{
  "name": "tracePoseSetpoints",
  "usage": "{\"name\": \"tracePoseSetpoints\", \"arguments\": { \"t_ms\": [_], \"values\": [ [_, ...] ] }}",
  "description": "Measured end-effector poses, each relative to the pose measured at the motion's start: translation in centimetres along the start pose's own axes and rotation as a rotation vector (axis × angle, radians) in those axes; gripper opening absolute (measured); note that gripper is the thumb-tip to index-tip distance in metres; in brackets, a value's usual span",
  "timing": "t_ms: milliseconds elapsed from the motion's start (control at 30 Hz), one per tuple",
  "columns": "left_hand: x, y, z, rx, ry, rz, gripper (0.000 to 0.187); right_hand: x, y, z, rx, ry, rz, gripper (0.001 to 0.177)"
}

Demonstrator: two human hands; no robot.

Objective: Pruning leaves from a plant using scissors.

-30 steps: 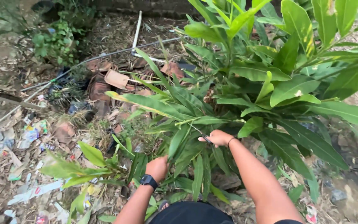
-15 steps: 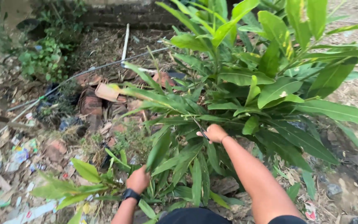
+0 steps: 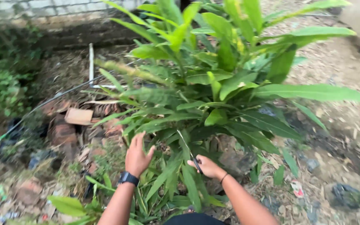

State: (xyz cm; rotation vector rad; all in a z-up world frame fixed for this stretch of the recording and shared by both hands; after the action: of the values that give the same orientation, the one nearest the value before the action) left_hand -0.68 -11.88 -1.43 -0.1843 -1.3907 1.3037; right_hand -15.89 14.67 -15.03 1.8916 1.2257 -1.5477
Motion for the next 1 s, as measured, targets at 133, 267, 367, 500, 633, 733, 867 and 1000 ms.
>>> {"name": "tracePoseSetpoints", "arguments": {
  "t_ms": [133,267,367,500,633,733,867,1000],
  "values": [
    [8.0,-2.6,5.9,0.114,0.243,-0.053,0.070,-1.7,-3.3,-3.4,0.096,-0.147,0.075,0.037],
    [14.4,-3.2,13.0,0.255,0.411,-0.075,0.077,-2.5,-5.4,-6.0,0.174,-0.247,0.152,0.034],
    [20.1,-4.1,18.1,0.330,0.480,-0.221,0.084,-3.2,-6.0,-7.2,0.227,-0.288,0.196,0.032],
    [24.5,-3.5,24.1,0.407,0.434,-0.310,0.095,-3.3,-5.8,-8.5,0.234,-0.295,0.191,0.028],
    [26.4,-3.0,26.0,0.427,0.519,-0.369,0.090,-3.3,-5.5,-9.0,0.200,-0.321,0.191,0.028],
    [25.0,-1.4,25.9,0.357,0.577,-0.268,0.017,-3.1,-5.5,-8.8,0.166,-0.349,0.218,0.027],
    [19.1,2.0,20.1,0.183,0.627,-0.152,0.011,-3.7,-5.0,-7.9,0.134,-0.400,0.264,0.026],
    [8.6,7.3,12.4,0.060,0.433,-0.123,0.016,-4.5,-3.9,-6.3,0.119,-0.339,0.424,0.025]
  ]
}}
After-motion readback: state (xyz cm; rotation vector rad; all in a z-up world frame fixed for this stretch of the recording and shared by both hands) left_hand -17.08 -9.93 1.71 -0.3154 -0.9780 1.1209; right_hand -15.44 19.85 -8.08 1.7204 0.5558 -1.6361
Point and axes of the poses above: each hand's wrist, its own z-axis towards the middle knuckle, its own y-axis out of the palm, x = y × z, the point moved 2 cm from there along z, towards the middle knuckle, and after that the axes turned 6 degrees about -y, right-handed, at the moved point
